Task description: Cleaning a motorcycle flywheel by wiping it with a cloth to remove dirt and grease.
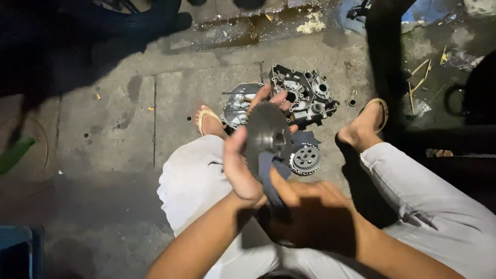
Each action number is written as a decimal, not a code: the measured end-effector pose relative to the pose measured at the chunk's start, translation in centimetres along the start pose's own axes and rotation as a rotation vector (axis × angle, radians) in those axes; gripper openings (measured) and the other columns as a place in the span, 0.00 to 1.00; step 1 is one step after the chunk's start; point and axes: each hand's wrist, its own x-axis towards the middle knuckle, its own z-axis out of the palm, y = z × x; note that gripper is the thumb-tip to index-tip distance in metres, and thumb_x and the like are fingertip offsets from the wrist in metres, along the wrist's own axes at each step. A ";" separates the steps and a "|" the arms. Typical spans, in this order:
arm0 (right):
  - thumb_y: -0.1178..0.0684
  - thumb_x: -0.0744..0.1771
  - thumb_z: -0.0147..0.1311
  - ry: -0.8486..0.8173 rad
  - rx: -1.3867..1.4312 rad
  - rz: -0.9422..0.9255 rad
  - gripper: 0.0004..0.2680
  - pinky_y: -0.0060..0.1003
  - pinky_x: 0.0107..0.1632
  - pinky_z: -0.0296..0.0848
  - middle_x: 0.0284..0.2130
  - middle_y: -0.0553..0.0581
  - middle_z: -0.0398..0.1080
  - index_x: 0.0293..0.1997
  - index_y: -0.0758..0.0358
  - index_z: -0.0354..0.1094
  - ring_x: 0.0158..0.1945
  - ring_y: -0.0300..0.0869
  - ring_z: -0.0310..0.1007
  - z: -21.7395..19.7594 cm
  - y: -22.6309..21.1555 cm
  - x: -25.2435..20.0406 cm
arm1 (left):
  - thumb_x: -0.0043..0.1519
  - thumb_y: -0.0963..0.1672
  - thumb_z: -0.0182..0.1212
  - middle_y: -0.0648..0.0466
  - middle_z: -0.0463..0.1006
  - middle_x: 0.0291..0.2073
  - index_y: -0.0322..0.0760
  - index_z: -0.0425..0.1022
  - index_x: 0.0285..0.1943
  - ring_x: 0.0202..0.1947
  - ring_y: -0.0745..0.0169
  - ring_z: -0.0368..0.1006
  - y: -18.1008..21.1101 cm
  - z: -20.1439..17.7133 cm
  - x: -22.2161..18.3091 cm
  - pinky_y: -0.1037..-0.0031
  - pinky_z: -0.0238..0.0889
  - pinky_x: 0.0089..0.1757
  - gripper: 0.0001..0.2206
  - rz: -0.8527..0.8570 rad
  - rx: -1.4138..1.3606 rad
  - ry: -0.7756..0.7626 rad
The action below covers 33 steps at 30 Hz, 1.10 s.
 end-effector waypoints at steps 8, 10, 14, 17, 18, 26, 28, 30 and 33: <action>0.46 0.57 0.68 -0.034 0.256 0.048 0.22 0.33 0.21 0.72 0.25 0.46 0.79 0.52 0.60 0.68 0.19 0.40 0.77 -1.0 0.4 0.1 | 0.68 0.55 0.41 0.43 0.67 0.63 0.31 0.50 0.81 0.59 0.57 0.64 -0.9 -1.3 -0.3 0.68 0.67 0.54 0.35 -0.130 0.165 0.007; 0.44 0.58 0.68 0.008 0.073 -0.023 0.30 0.37 0.16 0.66 0.24 0.50 0.76 0.63 0.68 0.62 0.15 0.44 0.73 -0.7 -0.3 0.0 | 0.71 0.56 0.40 0.42 0.68 0.61 0.28 0.50 0.82 0.57 0.59 0.66 -0.6 -1.7 0.0 0.70 0.71 0.52 0.35 -0.174 -0.018 -0.029; 0.46 0.61 0.63 0.001 0.013 -0.005 0.18 0.43 0.12 0.64 0.19 0.51 0.75 0.52 0.60 0.69 0.12 0.48 0.73 -0.3 -1.1 0.3 | 0.69 0.60 0.36 0.43 0.70 0.60 0.31 0.52 0.81 0.58 0.58 0.67 0.3 -1.7 0.1 0.69 0.70 0.52 0.38 -0.153 0.015 0.013; 0.44 0.58 0.68 -0.011 0.104 0.012 0.26 0.39 0.17 0.68 0.23 0.50 0.78 0.59 0.62 0.65 0.16 0.46 0.75 -0.9 0.3 0.5 | 0.71 0.60 0.36 0.41 0.69 0.62 0.32 0.48 0.83 0.59 0.57 0.68 -1.1 -2.8 -0.5 0.67 0.72 0.52 0.38 -0.225 -0.126 -0.039; 0.44 0.56 0.68 -0.075 0.205 0.045 0.32 0.37 0.20 0.70 0.27 0.51 0.80 0.65 0.64 0.61 0.18 0.45 0.77 -1.2 0.8 0.7 | 0.72 0.59 0.35 0.39 0.69 0.63 0.32 0.48 0.83 0.58 0.56 0.69 -1.5 -3.1 -0.7 0.65 0.72 0.51 0.37 -0.282 -0.218 -0.037; 0.43 0.56 0.66 -0.078 0.059 0.039 0.29 0.40 0.20 0.72 0.27 0.52 0.79 0.62 0.63 0.63 0.19 0.47 0.78 -1.0 0.4 0.2 | 0.70 0.59 0.36 0.39 0.68 0.63 0.33 0.46 0.84 0.61 0.53 0.68 -1.2 -2.6 -0.5 0.62 0.71 0.55 0.38 -0.204 -0.134 -0.049; 0.42 0.54 0.70 -0.027 0.104 0.026 0.34 0.39 0.20 0.75 0.31 0.56 0.81 0.62 0.71 0.62 0.22 0.49 0.81 -1.1 0.7 0.3 | 0.74 0.56 0.36 0.37 0.67 0.64 0.33 0.43 0.85 0.61 0.52 0.69 -1.6 -2.7 -0.8 0.63 0.73 0.55 0.35 -0.243 -0.322 -0.107; 0.44 0.61 0.65 0.069 -0.089 -0.163 0.18 0.39 0.10 0.63 0.23 0.52 0.75 0.50 0.62 0.71 0.10 0.44 0.69 0.0 0.5 -0.1 | 0.66 0.59 0.41 0.38 0.68 0.63 0.34 0.51 0.82 0.60 0.52 0.67 -0.4 -1.8 -0.2 0.62 0.70 0.55 0.39 -0.243 -0.068 0.013; 0.35 0.57 0.66 -0.156 -0.006 0.004 0.34 0.41 0.27 0.73 0.36 0.49 0.79 0.68 0.53 0.58 0.27 0.46 0.80 2.8 1.6 -2.1 | 0.69 0.61 0.38 0.36 0.70 0.60 0.29 0.54 0.79 0.57 0.52 0.71 2.3 -0.4 0.3 0.60 0.72 0.53 0.39 -0.161 -0.176 0.069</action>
